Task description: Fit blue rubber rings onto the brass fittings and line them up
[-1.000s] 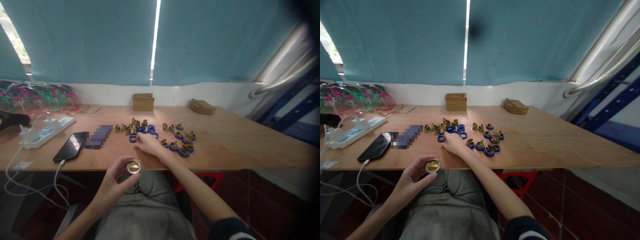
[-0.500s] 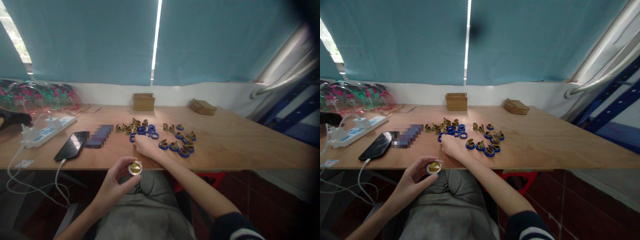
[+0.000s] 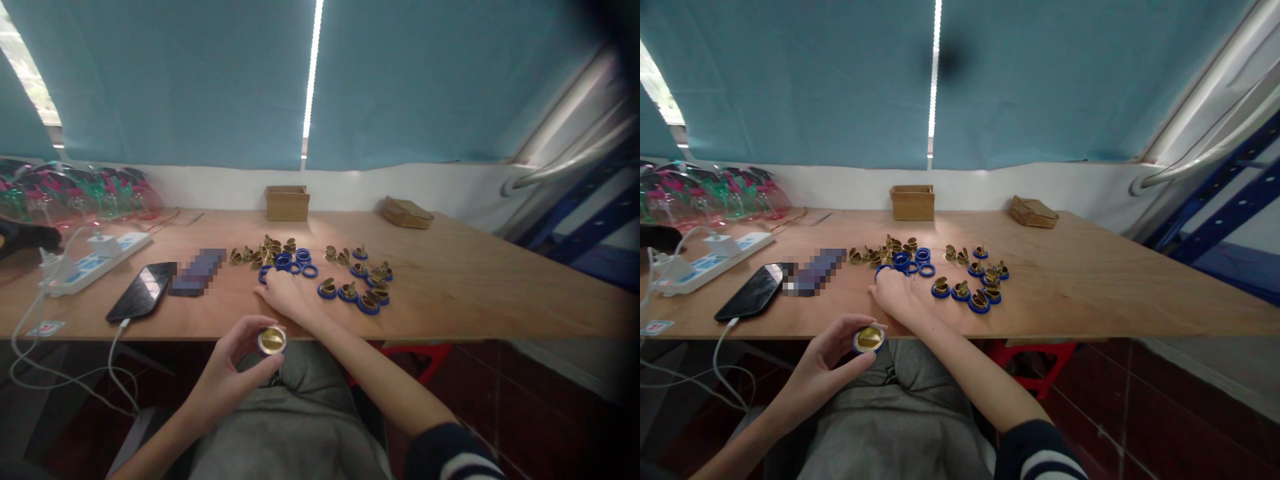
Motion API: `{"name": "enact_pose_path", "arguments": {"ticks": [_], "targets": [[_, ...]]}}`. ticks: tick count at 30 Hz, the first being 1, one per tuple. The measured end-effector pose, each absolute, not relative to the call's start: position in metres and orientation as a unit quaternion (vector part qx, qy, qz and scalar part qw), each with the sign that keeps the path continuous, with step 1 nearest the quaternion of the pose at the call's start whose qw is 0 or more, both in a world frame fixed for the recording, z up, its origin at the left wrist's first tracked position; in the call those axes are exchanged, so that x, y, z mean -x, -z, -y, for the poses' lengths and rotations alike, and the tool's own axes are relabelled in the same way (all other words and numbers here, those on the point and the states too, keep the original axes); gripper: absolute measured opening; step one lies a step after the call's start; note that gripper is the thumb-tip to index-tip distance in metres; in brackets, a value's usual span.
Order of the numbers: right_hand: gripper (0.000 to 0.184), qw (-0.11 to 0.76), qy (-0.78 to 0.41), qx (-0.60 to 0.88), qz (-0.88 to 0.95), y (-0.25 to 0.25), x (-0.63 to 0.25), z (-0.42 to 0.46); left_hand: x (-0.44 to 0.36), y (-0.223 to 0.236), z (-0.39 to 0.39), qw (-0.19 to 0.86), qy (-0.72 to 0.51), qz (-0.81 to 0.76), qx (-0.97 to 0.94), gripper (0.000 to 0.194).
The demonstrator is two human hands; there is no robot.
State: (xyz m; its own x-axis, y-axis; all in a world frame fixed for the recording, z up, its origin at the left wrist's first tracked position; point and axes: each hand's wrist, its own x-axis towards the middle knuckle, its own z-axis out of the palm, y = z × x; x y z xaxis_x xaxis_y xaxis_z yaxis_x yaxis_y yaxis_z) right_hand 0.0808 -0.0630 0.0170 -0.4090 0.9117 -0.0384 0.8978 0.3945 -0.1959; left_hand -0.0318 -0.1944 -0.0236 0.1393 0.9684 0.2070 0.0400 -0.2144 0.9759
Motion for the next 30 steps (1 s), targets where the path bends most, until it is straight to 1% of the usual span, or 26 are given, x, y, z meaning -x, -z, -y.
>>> {"name": "enact_pose_path", "arguments": {"ticks": [10, 15, 23, 27, 30], "targets": [[0.031, 0.015, -0.111, 0.528, 0.842, -0.015, -0.075, 0.060, 0.033, 0.023, 0.195, 0.459, -0.494, -0.423, -0.605, 0.030], [0.031, -0.001, -0.119, 0.515, 0.849, -0.025, -0.079, 0.065, 0.034, 0.022, 0.194, 0.450, -0.507, -0.425, -0.600, 0.032], [0.031, -0.030, -0.159, 0.494, 0.854, -0.036, -0.083, 0.065, 0.036, 0.020, 0.196, 0.448, -0.505, -0.425, -0.603, 0.029], [0.027, -0.023, -0.204, 0.478, 0.854, -0.032, -0.085, 0.059, 0.037, 0.021, 0.196, 0.440, -0.509, -0.426, -0.605, 0.030], [0.022, 0.012, -0.251, 0.459, 0.852, -0.030, -0.095, 0.056, 0.037, 0.021, 0.195, 0.422, -0.517, -0.436, -0.604, 0.036]]}}
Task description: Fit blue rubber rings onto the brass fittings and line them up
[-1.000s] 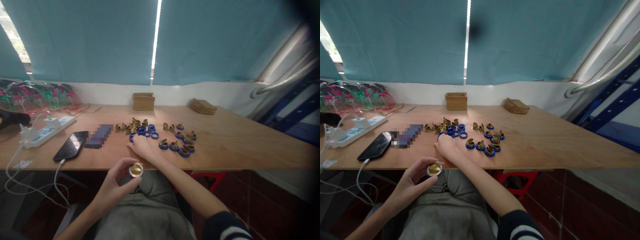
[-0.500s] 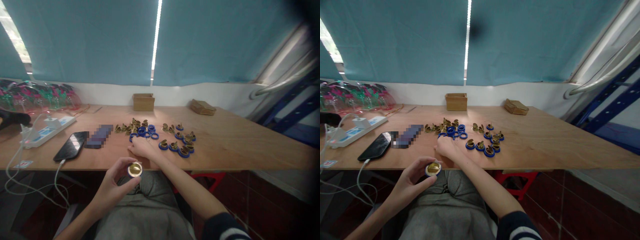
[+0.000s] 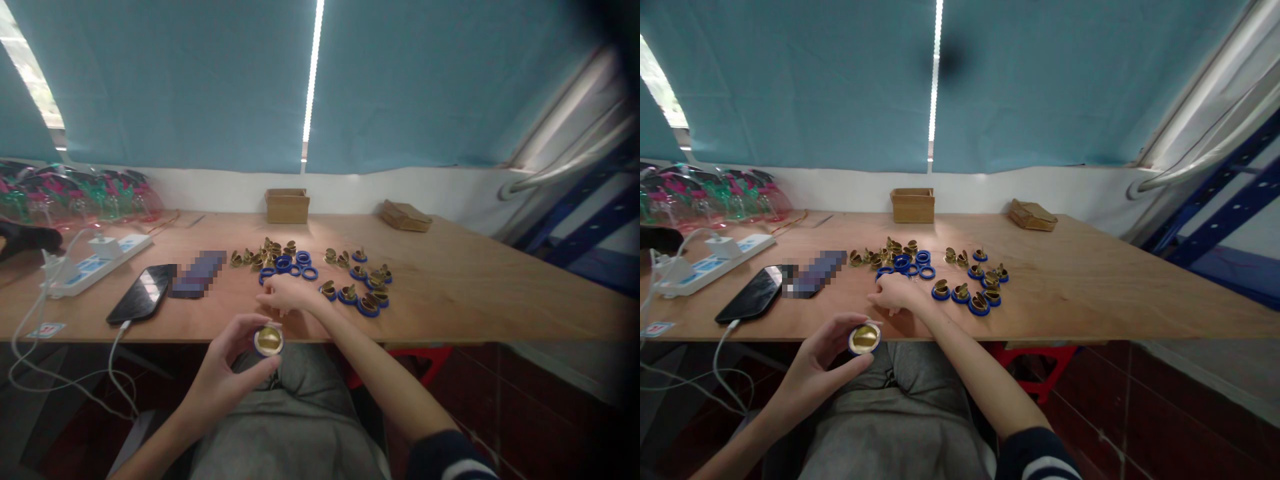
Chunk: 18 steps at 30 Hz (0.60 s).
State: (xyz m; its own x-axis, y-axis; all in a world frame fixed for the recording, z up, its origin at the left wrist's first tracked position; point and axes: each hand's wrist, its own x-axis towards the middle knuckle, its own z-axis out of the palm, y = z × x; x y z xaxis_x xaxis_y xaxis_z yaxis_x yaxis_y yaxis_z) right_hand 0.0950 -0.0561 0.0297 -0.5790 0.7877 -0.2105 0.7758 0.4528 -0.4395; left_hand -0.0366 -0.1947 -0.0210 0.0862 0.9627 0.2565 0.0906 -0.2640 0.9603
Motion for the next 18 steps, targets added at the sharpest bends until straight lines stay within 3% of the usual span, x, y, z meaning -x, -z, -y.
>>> {"name": "enact_pose_path", "arguments": {"ticks": [5, 9, 13, 18], "targets": [[0.028, 0.148, -0.309, 0.430, 0.835, -0.034, -0.127, 0.073, 0.035, 0.018, 0.194, 0.386, -0.531, -0.454, -0.602, 0.050], [0.029, 0.209, -0.386, 0.399, 0.805, -0.034, -0.154, 0.107, 0.034, 0.018, 0.196, 0.335, -0.528, -0.466, -0.626, 0.044], [0.034, 0.276, -0.631, 0.287, 0.666, -0.020, -0.174, 0.140, 0.034, 0.022, 0.201, 0.291, -0.510, -0.463, -0.664, 0.043], [0.032, 0.275, -0.781, 0.219, 0.517, 0.006, -0.184, 0.156, 0.032, 0.025, 0.205, 0.252, -0.491, -0.429, -0.715, 0.047]]}}
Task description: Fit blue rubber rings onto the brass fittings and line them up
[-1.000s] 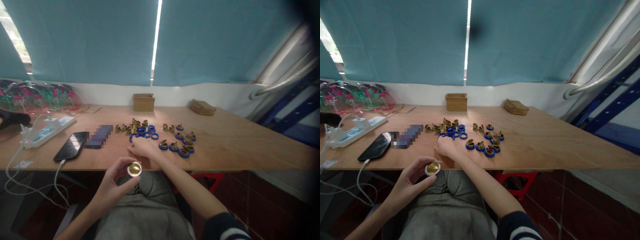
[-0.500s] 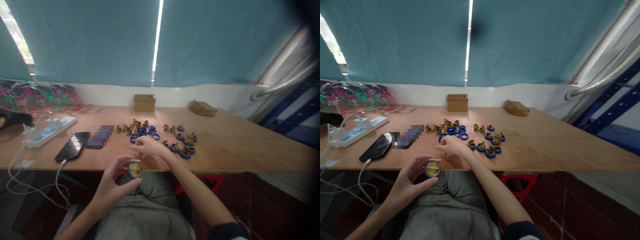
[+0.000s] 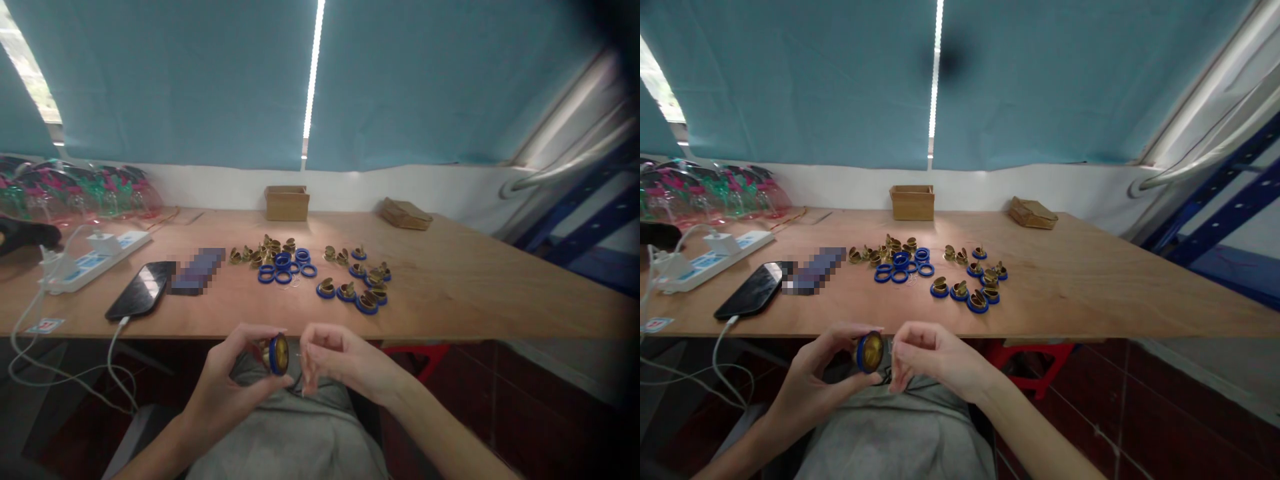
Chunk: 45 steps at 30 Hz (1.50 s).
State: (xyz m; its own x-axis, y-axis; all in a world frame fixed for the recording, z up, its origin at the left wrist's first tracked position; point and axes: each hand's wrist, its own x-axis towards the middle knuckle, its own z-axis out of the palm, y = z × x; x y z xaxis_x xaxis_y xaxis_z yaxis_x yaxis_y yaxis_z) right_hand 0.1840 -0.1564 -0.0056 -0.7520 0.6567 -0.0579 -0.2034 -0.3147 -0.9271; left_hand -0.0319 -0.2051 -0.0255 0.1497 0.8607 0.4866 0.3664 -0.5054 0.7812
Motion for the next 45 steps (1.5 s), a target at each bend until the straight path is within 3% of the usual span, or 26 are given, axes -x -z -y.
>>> {"name": "enact_pose_path", "arguments": {"ticks": [4, 14, 21, 31, 45], "targets": [[0.032, 0.257, -0.830, 0.202, 0.451, 0.018, -0.180, 0.157, 0.028, 0.024, 0.207, 0.247, -0.482, -0.387, -0.746, 0.046], [0.030, 0.286, -0.818, 0.230, 0.443, 0.015, -0.177, 0.165, 0.024, 0.023, 0.208, 0.213, -0.494, -0.353, -0.766, 0.045], [0.033, 0.311, -0.742, 0.262, 0.532, 0.012, -0.171, 0.172, 0.023, 0.023, 0.210, 0.218, -0.506, -0.341, -0.761, 0.044], [0.022, 0.388, -0.566, 0.258, 0.680, 0.009, -0.164, 0.186, 0.024, 0.020, 0.213, 0.119, -0.536, -0.280, -0.788, 0.045], [0.021, 0.386, -0.408, 0.250, 0.789, -0.008, -0.168, 0.193, 0.026, 0.019, 0.225, 0.047, -0.541, -0.248, -0.802, 0.040]]}}
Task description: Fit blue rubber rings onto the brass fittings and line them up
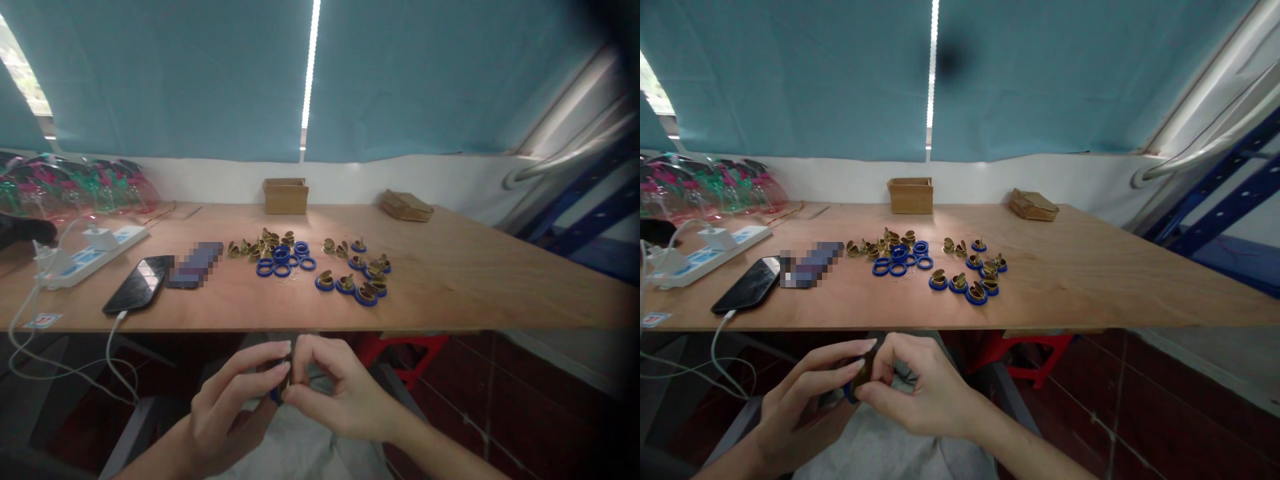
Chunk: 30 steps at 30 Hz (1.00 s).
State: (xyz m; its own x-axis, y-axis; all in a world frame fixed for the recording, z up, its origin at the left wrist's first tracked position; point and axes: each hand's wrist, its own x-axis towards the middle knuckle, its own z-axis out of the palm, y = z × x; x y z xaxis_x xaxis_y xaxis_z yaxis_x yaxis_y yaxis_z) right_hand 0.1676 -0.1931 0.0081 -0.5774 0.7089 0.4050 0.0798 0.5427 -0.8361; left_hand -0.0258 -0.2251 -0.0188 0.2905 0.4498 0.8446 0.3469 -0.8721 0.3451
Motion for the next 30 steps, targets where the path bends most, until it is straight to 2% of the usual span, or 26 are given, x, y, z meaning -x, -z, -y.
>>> {"name": "enact_pose_path", "arguments": {"ticks": [9, 14, 18, 24, 30], "targets": [[0.023, 0.356, -0.330, 0.249, 0.838, -0.017, -0.174, 0.199, 0.020, 0.024, 0.220, 0.063, -0.551, -0.224, -0.802, 0.044], [0.025, 0.346, -0.250, 0.268, 0.864, -0.018, -0.173, 0.207, 0.019, 0.027, 0.220, 0.062, -0.516, -0.264, -0.812, 0.057], [0.022, 0.323, -0.210, 0.267, 0.883, -0.021, -0.173, 0.212, 0.021, 0.024, 0.222, 0.059, -0.482, -0.261, -0.834, 0.055], [0.019, 0.328, -0.217, 0.255, 0.883, -0.023, -0.172, 0.214, 0.022, 0.022, 0.222, 0.057, -0.491, -0.253, -0.832, 0.044], [0.018, 0.361, -0.299, 0.290, 0.835, -0.023, -0.173, 0.210, 0.022, 0.023, 0.221, 0.071, -0.509, -0.274, -0.813, 0.048]]}}
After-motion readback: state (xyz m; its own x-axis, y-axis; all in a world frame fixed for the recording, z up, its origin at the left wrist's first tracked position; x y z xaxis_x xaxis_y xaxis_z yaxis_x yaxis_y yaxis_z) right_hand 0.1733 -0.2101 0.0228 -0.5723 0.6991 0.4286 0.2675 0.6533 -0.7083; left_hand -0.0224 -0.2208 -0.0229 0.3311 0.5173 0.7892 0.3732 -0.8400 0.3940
